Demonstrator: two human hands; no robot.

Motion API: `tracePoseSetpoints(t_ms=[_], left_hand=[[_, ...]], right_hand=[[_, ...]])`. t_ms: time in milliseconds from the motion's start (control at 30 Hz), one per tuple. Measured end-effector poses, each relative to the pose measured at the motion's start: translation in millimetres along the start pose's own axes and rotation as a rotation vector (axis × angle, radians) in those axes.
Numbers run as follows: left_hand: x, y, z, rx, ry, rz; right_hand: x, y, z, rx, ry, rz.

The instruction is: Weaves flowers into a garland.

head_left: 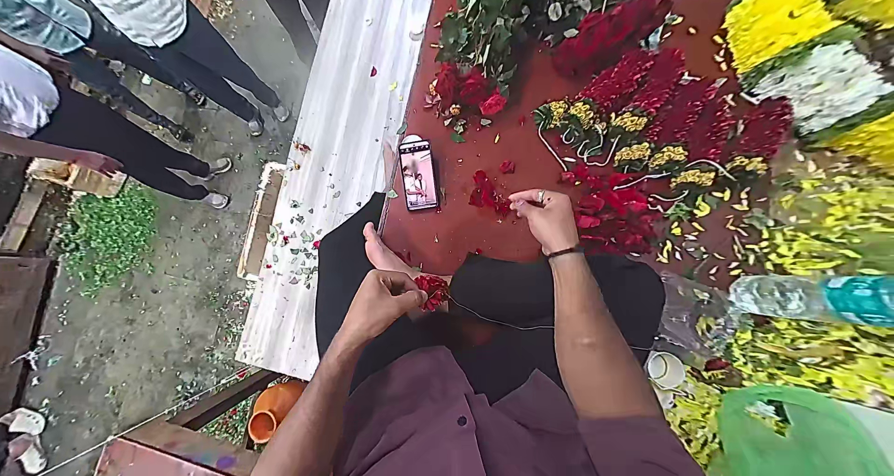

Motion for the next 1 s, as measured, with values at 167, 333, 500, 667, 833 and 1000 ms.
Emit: tracePoseSetpoints(t_ms=[167, 333, 500, 667, 833, 1000], left_hand=[[-19, 3, 9, -0.020, -0.068, -0.034], [-19, 4, 11, -0.019, -0.075, -0.061], [-12, 1, 13, -0.030, -0.065, -0.060], [-22, 9, 13, -0.070, -0.091, -0.059], [-35, 17, 3, -0.126, -0.114, -0.071], [-30, 17, -8, -0.099, -0.102, -0.058]], right_hand=[[-33, 26, 87, -0.103, -0.023, -0.317], [-72, 47, 120, -0.140, -0.028, -0.585], [-57, 17, 104, -0.037, -0.032, -0.204], [-20, -22, 49, -0.005, 0.009, 0.156], [-9, -41, -10, 0.049, 0.017, 0.490], [-16, -50, -40, 0.068, -0.031, 0.588]])
Point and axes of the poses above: each hand's wrist, its own z-axis towards the middle knuckle, its own x-axis out of the back of the hand, y = z × x, the point moved 9 cm from there along z, towards the middle knuckle, and after that the axes turned 5 degrees about x, right-handed, at the moved point
